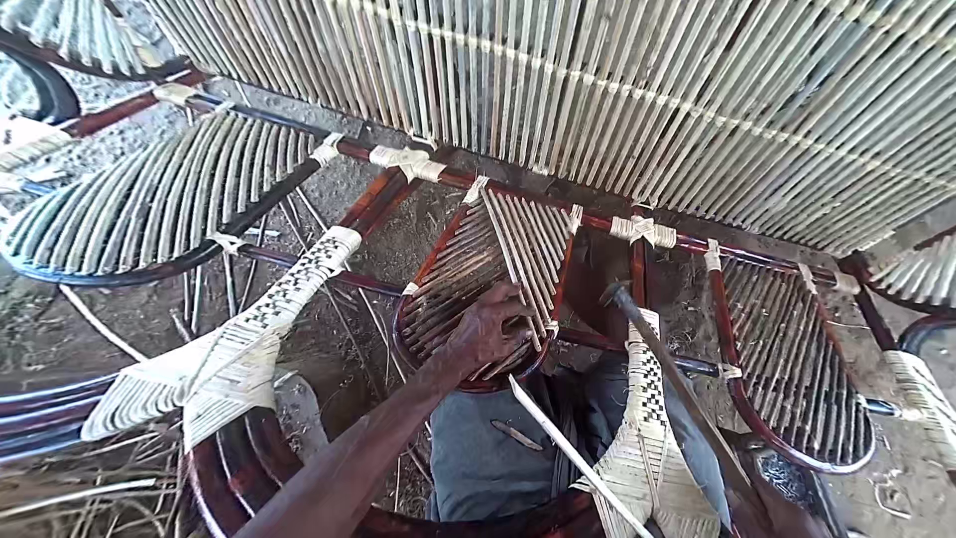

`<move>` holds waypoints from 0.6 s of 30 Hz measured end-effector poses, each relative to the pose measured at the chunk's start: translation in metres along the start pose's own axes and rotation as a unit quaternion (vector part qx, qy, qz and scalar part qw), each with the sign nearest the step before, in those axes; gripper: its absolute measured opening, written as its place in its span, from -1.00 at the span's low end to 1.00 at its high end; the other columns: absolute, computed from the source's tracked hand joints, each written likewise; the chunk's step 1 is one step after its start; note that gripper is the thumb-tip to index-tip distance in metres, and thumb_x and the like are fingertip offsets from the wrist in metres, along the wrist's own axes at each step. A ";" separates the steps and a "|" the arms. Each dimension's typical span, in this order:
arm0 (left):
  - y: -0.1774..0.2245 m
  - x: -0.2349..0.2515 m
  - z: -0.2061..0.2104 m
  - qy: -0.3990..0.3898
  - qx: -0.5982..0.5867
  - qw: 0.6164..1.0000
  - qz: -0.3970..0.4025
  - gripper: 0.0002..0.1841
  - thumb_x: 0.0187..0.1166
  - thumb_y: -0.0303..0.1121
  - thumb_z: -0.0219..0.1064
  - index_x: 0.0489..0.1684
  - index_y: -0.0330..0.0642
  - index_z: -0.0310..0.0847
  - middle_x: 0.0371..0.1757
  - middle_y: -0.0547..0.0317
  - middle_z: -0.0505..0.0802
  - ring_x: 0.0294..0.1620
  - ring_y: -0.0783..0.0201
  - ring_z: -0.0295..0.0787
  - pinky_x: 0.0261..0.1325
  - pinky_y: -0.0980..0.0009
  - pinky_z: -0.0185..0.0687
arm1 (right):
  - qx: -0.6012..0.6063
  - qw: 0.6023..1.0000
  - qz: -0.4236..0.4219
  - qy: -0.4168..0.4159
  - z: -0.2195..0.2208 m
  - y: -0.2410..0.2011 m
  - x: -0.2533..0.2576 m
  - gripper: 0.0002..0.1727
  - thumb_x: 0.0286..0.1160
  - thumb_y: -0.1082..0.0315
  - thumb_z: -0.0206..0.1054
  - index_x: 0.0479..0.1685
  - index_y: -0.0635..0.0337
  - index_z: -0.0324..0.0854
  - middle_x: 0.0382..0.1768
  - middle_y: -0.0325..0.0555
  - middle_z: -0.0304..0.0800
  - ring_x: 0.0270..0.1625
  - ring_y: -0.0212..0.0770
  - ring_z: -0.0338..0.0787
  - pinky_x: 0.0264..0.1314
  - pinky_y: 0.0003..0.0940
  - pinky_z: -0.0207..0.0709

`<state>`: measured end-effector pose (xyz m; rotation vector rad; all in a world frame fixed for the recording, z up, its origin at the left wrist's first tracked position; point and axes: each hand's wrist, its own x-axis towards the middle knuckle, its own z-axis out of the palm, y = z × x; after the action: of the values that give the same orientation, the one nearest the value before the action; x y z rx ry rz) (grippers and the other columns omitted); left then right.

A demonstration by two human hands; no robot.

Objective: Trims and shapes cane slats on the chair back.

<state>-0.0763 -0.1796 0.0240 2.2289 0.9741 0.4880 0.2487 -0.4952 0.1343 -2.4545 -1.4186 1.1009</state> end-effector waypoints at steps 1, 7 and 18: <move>0.002 -0.001 -0.003 0.005 -0.021 0.999 -0.024 -0.73 0.43 -0.29 0.59 0.07 -0.05 0.89 0.42 -0.04 0.73 0.48 0.05 0.66 0.44 0.07 0.67 | 0.029 0.999 0.008 0.020 -0.001 -0.001 0.018 -0.57 0.70 0.14 0.23 0.14 0.42 0.66 -0.39 0.21 0.76 -0.39 0.18 0.78 -0.28 0.28 0.62; 0.082 -0.065 -0.018 0.153 -0.585 0.769 -0.206 -0.46 0.83 -0.05 -0.05 0.54 -0.25 0.50 0.38 -0.11 0.80 0.40 -0.05 0.75 0.49 -0.01 0.64 | 0.016 0.992 0.054 0.116 -0.010 -0.045 0.156 -0.50 0.64 0.37 0.24 0.59 0.11 0.53 -0.03 0.32 0.82 -0.02 0.36 0.81 0.07 0.45 0.59; 0.180 -0.081 -0.011 0.298 -0.605 0.690 -0.263 -0.67 0.59 -0.74 0.19 0.26 -0.34 0.59 -0.12 -0.18 0.87 -0.15 -0.02 0.93 0.01 0.05 0.92 | -0.034 0.985 -0.014 0.169 0.018 -0.026 0.200 -0.48 0.60 0.49 0.26 0.58 0.27 0.51 0.33 0.47 0.64 0.36 0.47 0.66 0.43 0.40 0.48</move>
<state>-0.0431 -0.3285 0.1500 0.5328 1.0418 1.1715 0.2798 -0.3280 0.0247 -2.5056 -1.3965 0.5992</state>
